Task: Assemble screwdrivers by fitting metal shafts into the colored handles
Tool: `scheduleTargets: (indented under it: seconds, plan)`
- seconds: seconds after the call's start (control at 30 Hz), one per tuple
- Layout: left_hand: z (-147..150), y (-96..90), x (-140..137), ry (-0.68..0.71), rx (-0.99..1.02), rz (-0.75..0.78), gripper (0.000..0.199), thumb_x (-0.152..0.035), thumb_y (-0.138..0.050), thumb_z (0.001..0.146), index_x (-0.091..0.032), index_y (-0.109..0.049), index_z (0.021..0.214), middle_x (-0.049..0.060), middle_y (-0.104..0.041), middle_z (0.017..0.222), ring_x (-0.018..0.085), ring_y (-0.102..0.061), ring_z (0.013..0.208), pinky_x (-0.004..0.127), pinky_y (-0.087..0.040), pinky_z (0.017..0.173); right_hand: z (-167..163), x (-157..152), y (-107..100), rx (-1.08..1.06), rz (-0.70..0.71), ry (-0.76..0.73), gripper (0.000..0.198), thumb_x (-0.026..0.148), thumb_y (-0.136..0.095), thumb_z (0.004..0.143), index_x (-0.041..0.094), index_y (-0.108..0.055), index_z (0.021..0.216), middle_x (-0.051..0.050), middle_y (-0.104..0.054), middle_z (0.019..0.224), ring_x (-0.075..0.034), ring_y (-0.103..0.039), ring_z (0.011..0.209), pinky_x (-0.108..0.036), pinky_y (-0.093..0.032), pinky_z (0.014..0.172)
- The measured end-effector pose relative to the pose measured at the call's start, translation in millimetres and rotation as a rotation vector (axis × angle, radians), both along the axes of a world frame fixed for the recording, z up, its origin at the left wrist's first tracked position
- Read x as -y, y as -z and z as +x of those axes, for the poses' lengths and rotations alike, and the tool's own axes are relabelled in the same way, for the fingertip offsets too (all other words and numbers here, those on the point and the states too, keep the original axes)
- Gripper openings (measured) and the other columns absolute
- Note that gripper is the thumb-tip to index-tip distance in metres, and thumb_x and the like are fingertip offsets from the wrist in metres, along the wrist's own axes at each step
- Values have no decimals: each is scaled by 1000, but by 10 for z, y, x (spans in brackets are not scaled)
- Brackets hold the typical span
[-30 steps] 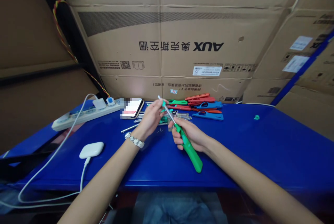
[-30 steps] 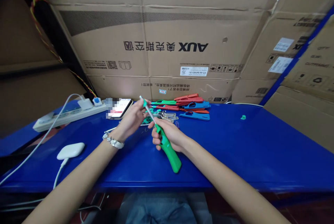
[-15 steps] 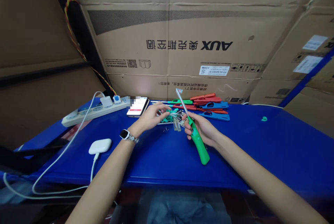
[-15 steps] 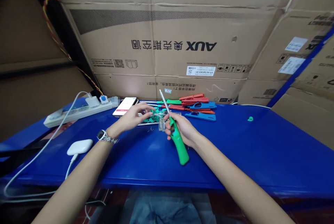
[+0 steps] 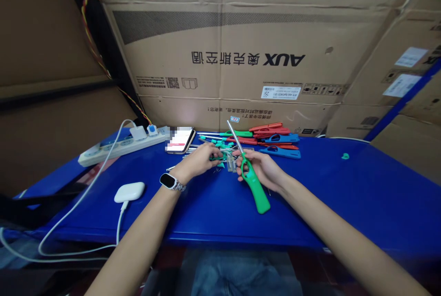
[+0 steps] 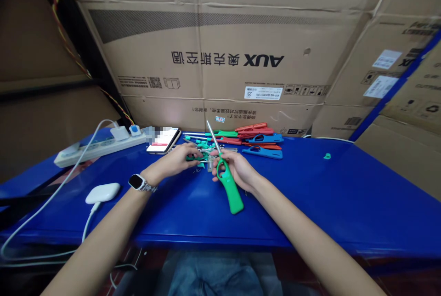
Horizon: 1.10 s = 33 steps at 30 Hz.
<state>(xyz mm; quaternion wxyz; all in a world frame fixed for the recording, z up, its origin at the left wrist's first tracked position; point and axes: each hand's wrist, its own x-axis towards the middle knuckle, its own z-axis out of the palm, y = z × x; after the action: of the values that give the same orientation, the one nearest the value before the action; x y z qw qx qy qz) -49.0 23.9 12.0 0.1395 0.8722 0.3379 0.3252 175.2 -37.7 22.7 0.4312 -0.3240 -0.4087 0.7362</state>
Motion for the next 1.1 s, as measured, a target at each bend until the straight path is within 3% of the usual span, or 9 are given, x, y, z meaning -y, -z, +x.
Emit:
scheduleTargets:
  seconds: [0.13, 0.2, 0.37, 0.57, 0.77, 0.93, 1.1]
  plan:
    - [179, -93, 162, -1, 129, -202, 21, -39, -64, 86, -20, -73, 90, 3, -68, 74, 18, -61, 65, 27, -44, 62, -11, 3, -4, -81, 71, 12, 46, 9, -56, 69, 18, -63, 114, -4, -67, 86, -19, -65, 76, -39, -56, 74]
    - [307, -111, 260, 94, 233, -343, 26, -43, -60, 89, -20, -71, 94, 5, -70, 79, 18, -65, 71, 28, -47, 66, -22, 10, -11, -45, 134, 45, 48, 10, -60, 72, 22, -64, 119, -3, -68, 93, -18, -64, 80, -36, -55, 78]
    - [536, -81, 370, 137, 545, -572, 40, -45, -69, 82, -18, -65, 111, 6, -68, 91, 18, -66, 74, 27, -52, 62, -44, 4, 21, 104, 359, 152, 53, 24, -73, 76, 30, -63, 128, -1, -67, 110, -17, -62, 93, -30, -51, 85]
    - [568, -90, 362, 187, 722, -704, 31, -36, -80, 71, -16, -70, 92, 2, -68, 82, 14, -62, 71, 26, -52, 68, -88, -16, 87, 244, 541, 205, 58, 31, -74, 76, 30, -60, 131, -5, -59, 127, -21, -54, 117, -38, -46, 102]
    - [509, -98, 288, 122, 874, -737, 34, -36, -85, 66, -16, -70, 90, 3, -73, 89, 15, -67, 80, 28, -54, 78, -57, -23, 89, 373, 590, 312, 55, 28, -78, 72, 29, -59, 124, -7, -57, 127, -22, -53, 117, -40, -48, 99]
    - [434, -150, 255, 66, 972, -734, 34, -37, -83, 68, -16, -71, 92, 6, -74, 97, 18, -69, 90, 32, -55, 86, -21, -45, 103, 376, 525, 200, 46, 31, -77, 74, 23, -59, 116, -3, -65, 96, -16, -68, 78, -38, -57, 81]
    - [415, -160, 258, 106, 969, -741, 35, -34, -84, 67, -16, -71, 94, 7, -74, 98, 20, -69, 92, 34, -55, 88, -26, -41, 74, 301, 484, 222, 49, 30, -82, 68, 20, -64, 112, -2, -69, 93, -15, -69, 71, -34, -58, 72]
